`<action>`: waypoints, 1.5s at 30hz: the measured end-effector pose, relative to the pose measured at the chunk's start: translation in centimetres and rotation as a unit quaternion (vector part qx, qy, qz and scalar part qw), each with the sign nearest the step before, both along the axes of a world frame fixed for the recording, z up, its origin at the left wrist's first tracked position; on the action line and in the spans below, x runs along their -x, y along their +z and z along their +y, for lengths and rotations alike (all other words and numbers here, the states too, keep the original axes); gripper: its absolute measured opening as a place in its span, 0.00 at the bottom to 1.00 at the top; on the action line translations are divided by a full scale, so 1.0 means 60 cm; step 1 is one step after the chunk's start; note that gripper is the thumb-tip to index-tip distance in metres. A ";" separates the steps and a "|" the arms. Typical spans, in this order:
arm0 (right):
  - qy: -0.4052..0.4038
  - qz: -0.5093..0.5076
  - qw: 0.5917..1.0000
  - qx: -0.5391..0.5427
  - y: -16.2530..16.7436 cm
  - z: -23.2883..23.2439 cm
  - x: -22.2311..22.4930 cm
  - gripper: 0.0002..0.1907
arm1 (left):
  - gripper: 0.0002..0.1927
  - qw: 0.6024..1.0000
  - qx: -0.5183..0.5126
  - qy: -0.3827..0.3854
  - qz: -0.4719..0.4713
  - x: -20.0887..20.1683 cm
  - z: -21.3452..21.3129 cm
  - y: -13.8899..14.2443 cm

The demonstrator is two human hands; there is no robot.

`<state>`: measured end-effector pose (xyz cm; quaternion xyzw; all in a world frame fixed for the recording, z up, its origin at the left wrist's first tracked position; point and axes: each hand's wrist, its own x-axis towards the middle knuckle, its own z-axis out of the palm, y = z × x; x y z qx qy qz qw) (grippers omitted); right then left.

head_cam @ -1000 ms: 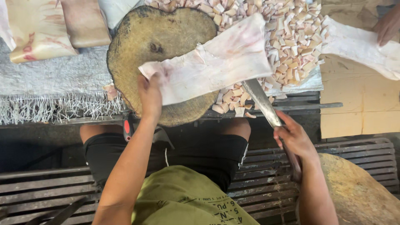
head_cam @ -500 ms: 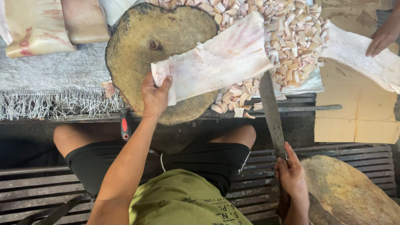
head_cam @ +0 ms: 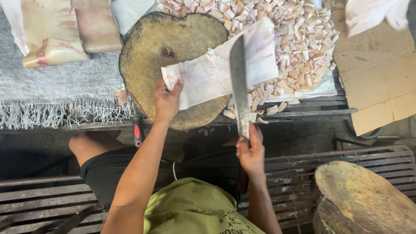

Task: The person uses a large knife to cut a white, fatty material into small cubes on a round wooden chopping block. The person repeatedly slices the material into strips and then dices them, accumulating a pile of cut pieces on a nearby surface.

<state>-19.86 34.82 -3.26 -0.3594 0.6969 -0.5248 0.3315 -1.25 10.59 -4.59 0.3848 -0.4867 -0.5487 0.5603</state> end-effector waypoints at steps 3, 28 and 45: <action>0.010 0.108 0.991 -0.083 -0.009 -0.016 -0.021 0.35 | 0.14 0.985 -0.170 0.002 -0.030 -0.010 -0.011 0.012; 0.127 0.373 0.919 -0.013 -0.016 -0.022 -0.037 0.32 | 0.24 0.963 -0.126 -0.075 -0.224 -0.085 0.054 0.005; 0.094 0.438 0.889 0.101 0.056 -0.046 -0.029 0.40 | 0.27 0.981 -0.063 -0.050 -0.177 -0.090 0.066 -0.001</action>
